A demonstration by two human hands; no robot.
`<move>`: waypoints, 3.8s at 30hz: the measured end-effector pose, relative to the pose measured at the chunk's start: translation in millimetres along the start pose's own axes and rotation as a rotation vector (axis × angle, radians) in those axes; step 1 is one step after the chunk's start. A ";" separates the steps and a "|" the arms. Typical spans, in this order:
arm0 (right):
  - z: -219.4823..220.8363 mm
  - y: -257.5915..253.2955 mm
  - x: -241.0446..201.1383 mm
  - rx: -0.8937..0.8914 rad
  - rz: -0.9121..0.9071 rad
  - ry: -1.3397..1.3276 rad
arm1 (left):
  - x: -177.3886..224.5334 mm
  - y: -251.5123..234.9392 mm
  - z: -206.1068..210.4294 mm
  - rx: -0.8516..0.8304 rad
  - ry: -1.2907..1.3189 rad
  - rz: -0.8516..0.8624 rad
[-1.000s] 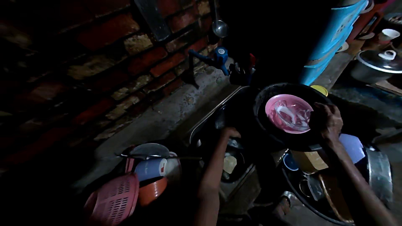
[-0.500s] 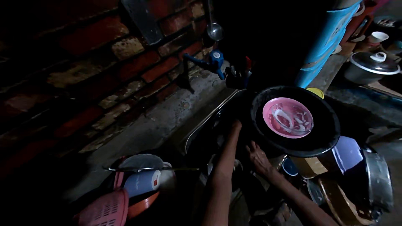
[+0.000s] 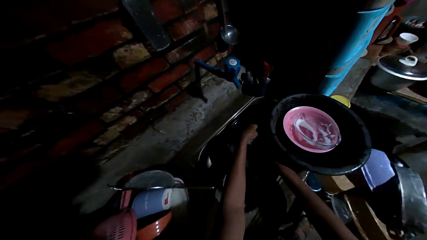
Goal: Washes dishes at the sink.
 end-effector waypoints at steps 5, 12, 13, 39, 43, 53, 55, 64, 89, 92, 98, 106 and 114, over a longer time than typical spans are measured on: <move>-27.1 -15.2 -71.5 0.510 -0.374 0.158 | 3.6 19.6 -31.0 0.084 0.210 0.070; -49.5 4.1 -109.1 0.531 -0.507 0.074 | 1.4 62.4 -28.2 -0.103 0.180 0.133; -50.4 3.2 -114.0 0.490 -0.515 0.070 | 8.1 70.8 -28.4 -0.122 0.142 0.149; 27.8 2.9 -40.6 0.063 -0.275 0.404 | -85.1 176.0 -109.3 0.022 -0.208 -0.074; 32.6 -13.4 -89.7 0.120 -0.458 0.191 | -84.7 177.4 -107.7 0.045 -0.193 0.000; 65.2 -76.0 -138.0 0.140 -0.478 -0.168 | -86.5 182.2 -108.8 0.127 -0.014 0.127; 60.4 -70.0 -147.9 0.204 -0.494 -0.164 | -102.6 175.5 -100.9 0.141 0.021 0.097; 67.1 -65.3 -178.6 -0.001 -0.589 -0.175 | -112.9 172.4 -97.6 0.246 0.033 -0.016; 82.8 -68.6 -173.7 -0.118 -0.312 -0.668 | -124.7 173.9 -60.7 0.368 0.719 -0.164; 88.6 -71.3 -179.3 -0.285 -0.346 -1.021 | -115.2 173.7 -62.0 0.394 0.494 -0.138; 86.6 -64.2 -181.3 -0.372 -0.304 -0.818 | -133.4 174.7 -73.1 0.610 0.391 -0.235; 69.8 -89.5 -154.1 -0.017 -0.161 -0.669 | -128.9 166.2 -53.3 0.551 0.622 0.022; 82.1 -46.1 -190.1 -0.238 -0.192 -0.821 | -134.6 180.5 -68.4 0.628 0.352 -0.144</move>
Point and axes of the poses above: each hand's wrist, its own y-axis away from the middle knuckle, its own z-axis out of the palm, x = y × z, the point moved 9 cm from there along -y, towards the middle knuckle, and after that the axes turned 2 degrees about -x, right-handed, at the moved point
